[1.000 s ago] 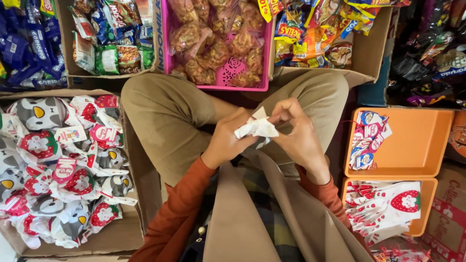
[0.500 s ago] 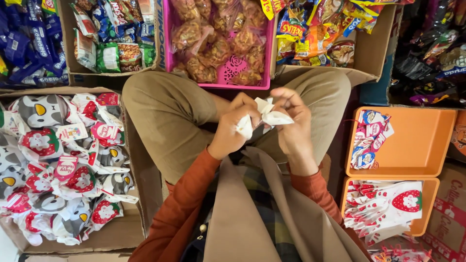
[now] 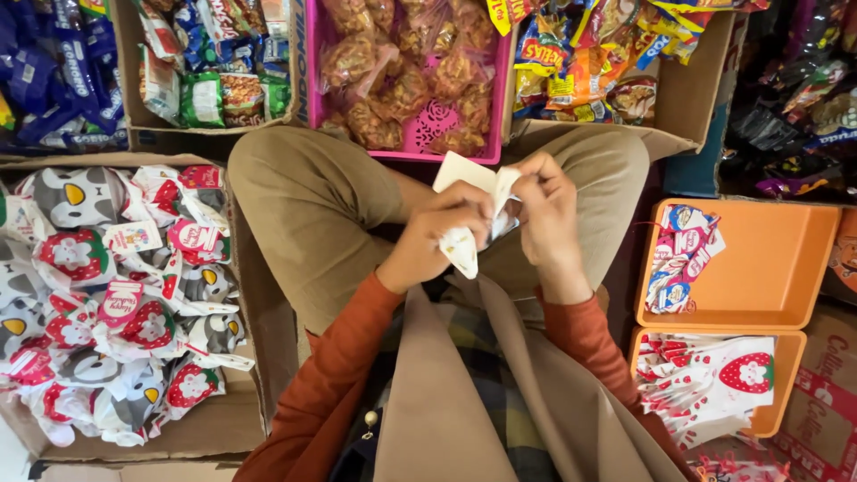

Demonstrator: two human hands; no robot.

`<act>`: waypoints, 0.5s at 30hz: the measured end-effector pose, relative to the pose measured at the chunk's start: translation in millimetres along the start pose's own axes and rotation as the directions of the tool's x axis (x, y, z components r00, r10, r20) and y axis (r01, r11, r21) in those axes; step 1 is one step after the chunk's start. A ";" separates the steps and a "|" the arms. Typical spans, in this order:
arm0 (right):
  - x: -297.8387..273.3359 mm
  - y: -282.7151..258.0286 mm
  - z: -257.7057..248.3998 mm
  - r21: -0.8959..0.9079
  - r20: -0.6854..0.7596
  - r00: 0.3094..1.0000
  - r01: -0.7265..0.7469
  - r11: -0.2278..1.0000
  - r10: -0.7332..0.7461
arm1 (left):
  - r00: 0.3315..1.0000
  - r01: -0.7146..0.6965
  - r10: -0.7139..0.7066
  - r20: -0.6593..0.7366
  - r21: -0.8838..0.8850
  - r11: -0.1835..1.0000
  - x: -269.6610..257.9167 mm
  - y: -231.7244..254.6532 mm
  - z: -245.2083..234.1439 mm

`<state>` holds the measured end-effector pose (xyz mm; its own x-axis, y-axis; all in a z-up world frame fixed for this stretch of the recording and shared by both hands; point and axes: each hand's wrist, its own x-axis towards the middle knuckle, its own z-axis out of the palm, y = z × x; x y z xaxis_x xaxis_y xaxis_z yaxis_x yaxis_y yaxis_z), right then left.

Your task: Packing various snacks into small decorative gift bags while sitting on the floor.

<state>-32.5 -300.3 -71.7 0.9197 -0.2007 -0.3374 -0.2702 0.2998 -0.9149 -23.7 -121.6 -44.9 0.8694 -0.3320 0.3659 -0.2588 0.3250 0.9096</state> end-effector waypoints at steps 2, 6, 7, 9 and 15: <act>-5.0 -13.2 14.3 0.095 0.003 1.000 -0.008 0.995 0.008 | 0.999 0.044 -0.043 -0.025 0.024 0.999 1.5 3.3 2.8; -13.3 -27.7 24.1 0.204 0.110 0.993 0.019 0.979 -0.042 | 0.989 0.149 -0.148 -0.014 0.018 0.989 7.1 15.2 -2.4; -12.9 -20.7 16.7 0.202 0.108 0.993 0.021 0.979 -0.043 | 0.989 0.148 -0.148 -0.013 0.017 0.989 4.1 13.3 -2.2; -13.0 -6.8 2.1 0.175 0.119 0.992 0.013 0.984 -0.034 | 0.934 0.356 -0.354 -0.046 0.082 0.931 -2.7 10.2 -1.5; -30.2 -53.5 16.2 -0.335 0.483 0.783 0.579 0.743 -0.392 | 0.891 0.446 -0.450 -0.064 0.314 0.838 3.8 28.2 -3.6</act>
<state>-41.2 -295.2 -9.0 0.9635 0.1759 0.2018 0.2365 -0.2058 -0.9496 -26.2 -110.5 -18.6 0.9176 -0.3856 -0.0963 0.0389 -0.1539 0.9873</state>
